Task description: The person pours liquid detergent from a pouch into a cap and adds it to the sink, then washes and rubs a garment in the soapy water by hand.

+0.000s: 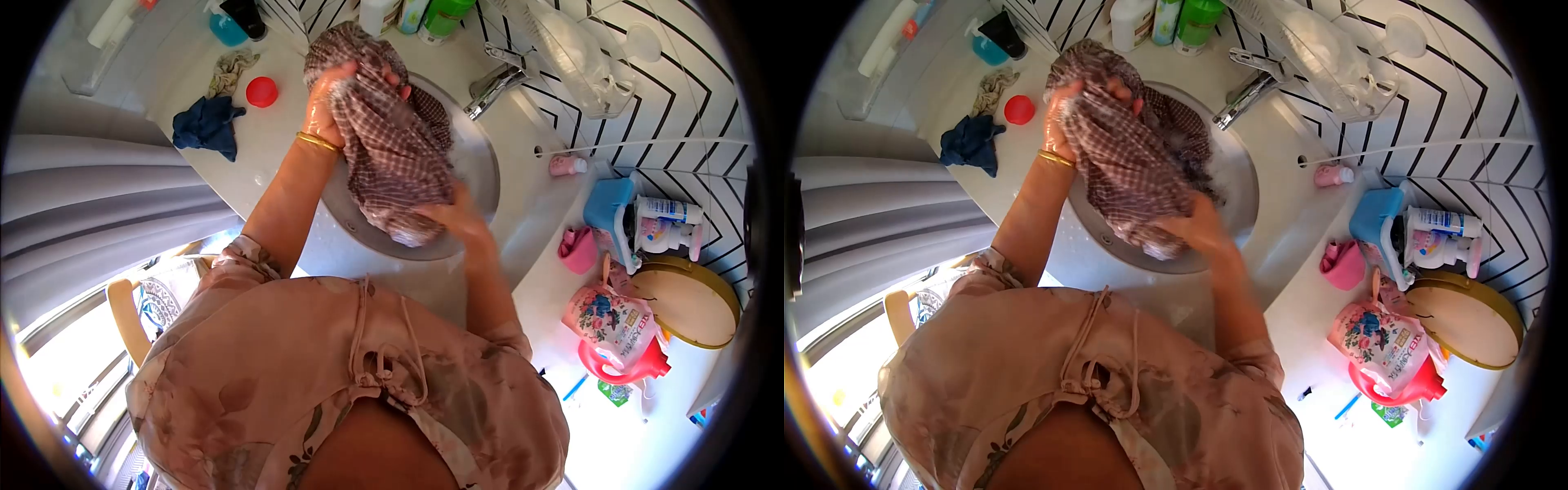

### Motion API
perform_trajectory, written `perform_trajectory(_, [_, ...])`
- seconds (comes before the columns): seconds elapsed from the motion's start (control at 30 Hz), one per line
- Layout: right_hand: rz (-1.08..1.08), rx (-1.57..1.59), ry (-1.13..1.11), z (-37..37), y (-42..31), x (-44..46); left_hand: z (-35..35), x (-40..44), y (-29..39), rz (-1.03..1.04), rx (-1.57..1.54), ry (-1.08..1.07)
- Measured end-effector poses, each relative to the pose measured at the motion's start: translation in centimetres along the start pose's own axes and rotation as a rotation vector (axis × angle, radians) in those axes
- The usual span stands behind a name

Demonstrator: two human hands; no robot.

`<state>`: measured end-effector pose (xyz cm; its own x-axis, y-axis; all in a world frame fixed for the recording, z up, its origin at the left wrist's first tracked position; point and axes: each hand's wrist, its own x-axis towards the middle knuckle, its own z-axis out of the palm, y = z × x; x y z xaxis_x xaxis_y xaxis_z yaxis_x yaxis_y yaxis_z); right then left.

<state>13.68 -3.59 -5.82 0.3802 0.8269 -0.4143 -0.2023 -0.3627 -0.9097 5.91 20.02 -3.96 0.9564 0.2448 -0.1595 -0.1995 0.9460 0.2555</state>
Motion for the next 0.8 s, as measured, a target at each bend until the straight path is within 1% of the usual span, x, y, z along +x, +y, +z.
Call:
perform_trajectory(0.03, [-0.033,0.105,-0.015,-2.4,1.4,-0.4,-1.4,0.4,-0.2,-0.026,0.071,-0.073])
perform_trajectory(0.1, [0.072,0.156,0.049,-6.0,0.8,-1.2,-3.1,0.6,-2.7,-0.032,0.107,0.039])
perform_trajectory(0.13, [0.129,0.164,0.122,-7.0,0.9,-0.8,-4.2,0.9,-4.2,-0.038,0.127,0.094])
perform_trajectory(0.2, [0.243,0.178,0.262,-8.8,2.0,0.9,-9.5,2.1,-7.6,-0.184,0.12,0.322])
perform_trajectory(0.27, [0.131,0.164,0.328,-8.9,5.9,3.4,-11.5,2.2,-10.9,-0.247,0.291,0.603])
perform_trajectory(0.33, [0.101,-0.367,0.581,-7.4,12.7,6.9,-18.1,3.2,-15.1,-0.293,0.385,0.654])
perform_trajectory(0.37, [0.146,-0.693,0.629,-3.9,11.2,6.9,-20.0,3.7,-16.5,-0.319,0.433,0.676])
perform_trajectory(0.4, [0.187,-1.022,0.664,-0.8,9.4,6.9,-18.9,4.0,-16.5,-0.382,0.504,0.753])
perform_trajectory(0.47, [0.238,-1.103,0.614,0.1,10.6,8.2,-15.6,3.7,-15.6,-0.504,0.645,0.914])
perform_trajectory(0.5, [0.259,-1.144,0.588,0.2,11.4,8.9,-16.7,3.8,-15.7,-0.531,0.66,0.879])
perform_trajectory(0.53, [0.254,-1.134,0.515,-0.5,14.7,10.4,-17.8,4.1,-15.7,-0.569,0.668,0.888])
perform_trajectory(0.57, [0.251,-1.125,0.444,-1.9,19.9,12.4,-18.4,4.4,-15.5,-0.607,0.673,0.895])
perform_trajectory(0.6, [0.246,-1.119,0.373,-3.3,22.5,14.0,-18.9,4.6,-15.5,-0.644,0.677,0.9])
perform_trajectory(0.67, [0.378,-0.949,0.283,-5.5,20.7,15.8,-21.5,5.0,-15.2,-0.627,0.556,0.604])
perform_trajectory(0.7, [0.406,-0.756,0.315,-5.4,18.4,15.5,-23.2,4.9,-15.3,-0.614,0.496,0.459])
perform_trajectory(0.73, [0.43,-0.565,0.356,-5.3,16.1,15.2,-25.9,4.6,-16.2,-0.477,0.558,0.352])
perform_trajectory(0.77, [0.412,-0.266,0.471,-4.8,12.5,13.8,-24.7,4.6,-15.9,-0.417,0.471,0.396])
perform_trajectory(0.8, [0.39,0.035,0.577,-4.6,10.8,12.6,-20.7,4.2,-14.8,-0.385,0.263,0.555])
